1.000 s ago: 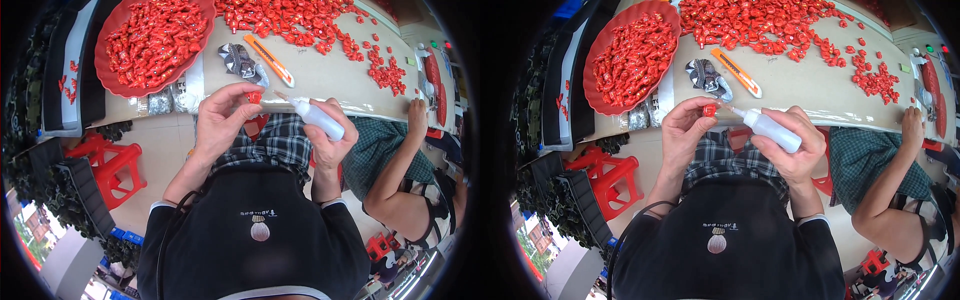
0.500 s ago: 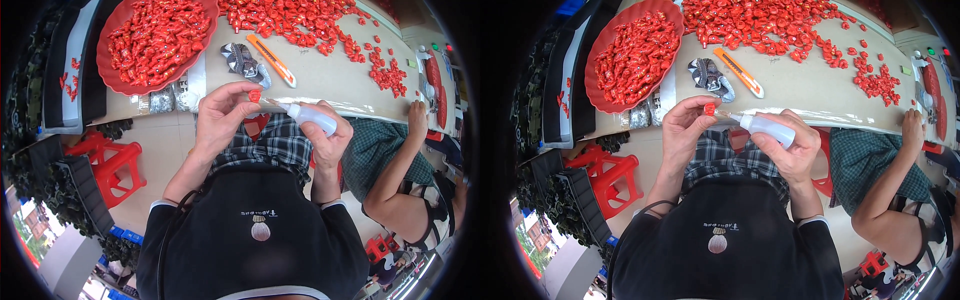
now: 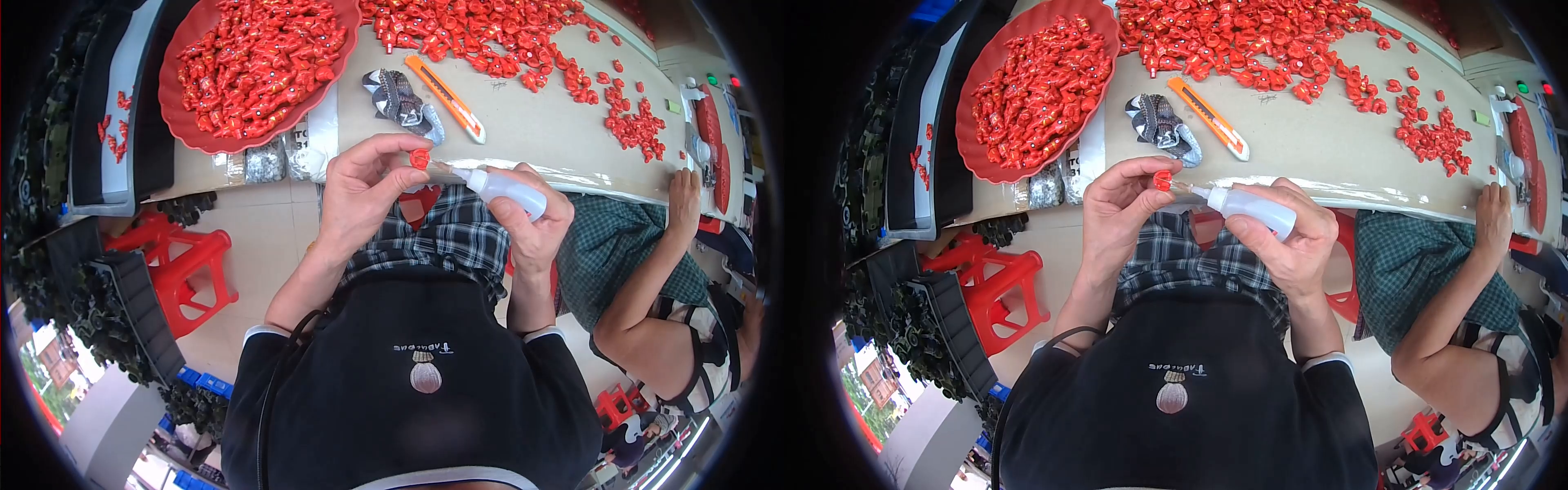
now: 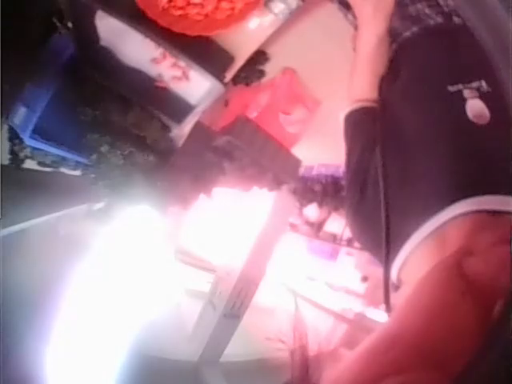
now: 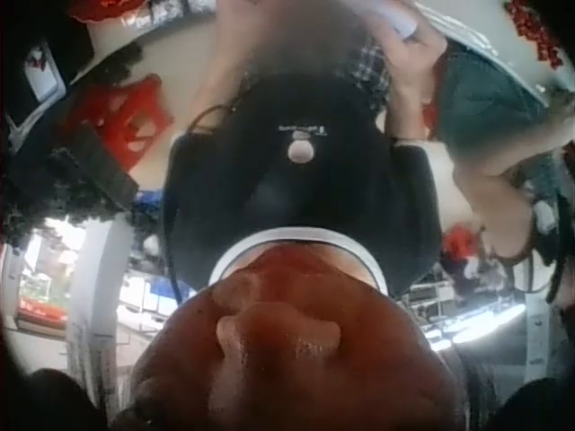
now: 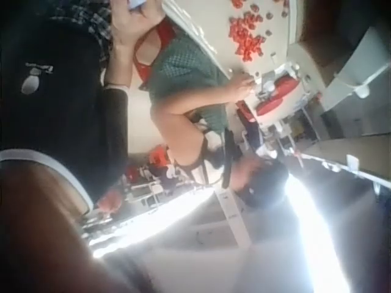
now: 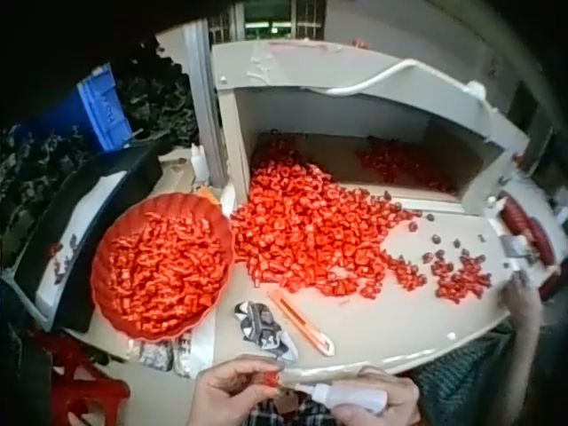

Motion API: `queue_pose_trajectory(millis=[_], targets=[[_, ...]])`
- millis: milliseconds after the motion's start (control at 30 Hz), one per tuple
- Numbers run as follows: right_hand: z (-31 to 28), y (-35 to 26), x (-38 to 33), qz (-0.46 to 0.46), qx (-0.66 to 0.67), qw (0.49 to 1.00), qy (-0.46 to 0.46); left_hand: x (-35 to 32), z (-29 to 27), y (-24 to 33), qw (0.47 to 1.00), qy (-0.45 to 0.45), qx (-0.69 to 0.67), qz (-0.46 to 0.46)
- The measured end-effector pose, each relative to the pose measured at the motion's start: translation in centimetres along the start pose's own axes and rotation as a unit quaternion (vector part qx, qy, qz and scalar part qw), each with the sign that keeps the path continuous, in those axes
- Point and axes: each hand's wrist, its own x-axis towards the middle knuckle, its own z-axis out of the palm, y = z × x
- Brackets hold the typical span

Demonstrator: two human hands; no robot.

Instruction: The person assembles small red plastic toy components by hand, applying adhesive from a glue bottle to join them.

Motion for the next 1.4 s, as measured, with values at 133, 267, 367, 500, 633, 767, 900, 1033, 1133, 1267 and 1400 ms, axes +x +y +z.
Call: queue_pose_trajectory(millis=[133, 267, 367, 500, 633, 767, 900, 1033, 1133, 1267, 1400], targets=[[-0.17, 0.12, 0.03, -0.009, 0.000, 1.000, -0.009, 0.00, 0.05, 0.03, 1.000, 0.001, 0.001, 0.002], [-0.27, -0.01, -0.01, -0.003, 0.000, 1.000, -0.014, 0.08, 0.09, -0.10, 1.000, 0.002, 0.004, 0.006], [-0.31, -0.06, 0.00, -0.007, 0.001, 1.000, -0.019, 0.11, 0.02, -0.14, 1.000, 0.001, -0.001, 0.006], [-0.28, -0.13, 0.10, -0.007, 0.003, 1.000, -0.021, 0.10, 0.07, 0.02, 1.000, 0.002, -0.006, 0.001], [-0.29, 0.07, 0.09, 0.005, -0.001, 1.000, -0.017, 0.09, -0.02, 0.01, 1.000, -0.005, -0.002, -0.005], [-0.17, 0.19, 0.10, 0.004, 0.016, 1.000, -0.007, 0.09, 0.09, 0.05, 1.000, -0.004, -0.005, -0.003], [-0.29, 0.20, -0.01, 0.017, 0.037, 0.999, 0.005, 0.08, 0.06, 0.04, 1.000, -0.002, -0.006, -0.006], [-0.34, 0.39, 0.08, -0.006, 0.023, 1.000, 0.006, 0.12, -0.01, -0.04, 1.000, -0.001, 0.003, 0.000], [-0.25, 0.30, 0.16, -0.004, 0.016, 1.000, 0.009, 0.15, 0.05, -0.06, 1.000, -0.001, -0.003, 0.004], [-0.33, 0.31, 0.16, 0.000, 0.014, 1.000, 0.005, 0.14, 0.19, 0.02, 1.000, 0.006, -0.004, 0.004], [-0.39, 0.33, 0.10, 0.011, 0.024, 1.000, 0.013, 0.15, 0.03, -0.07, 1.000, 0.004, -0.002, 0.001]])
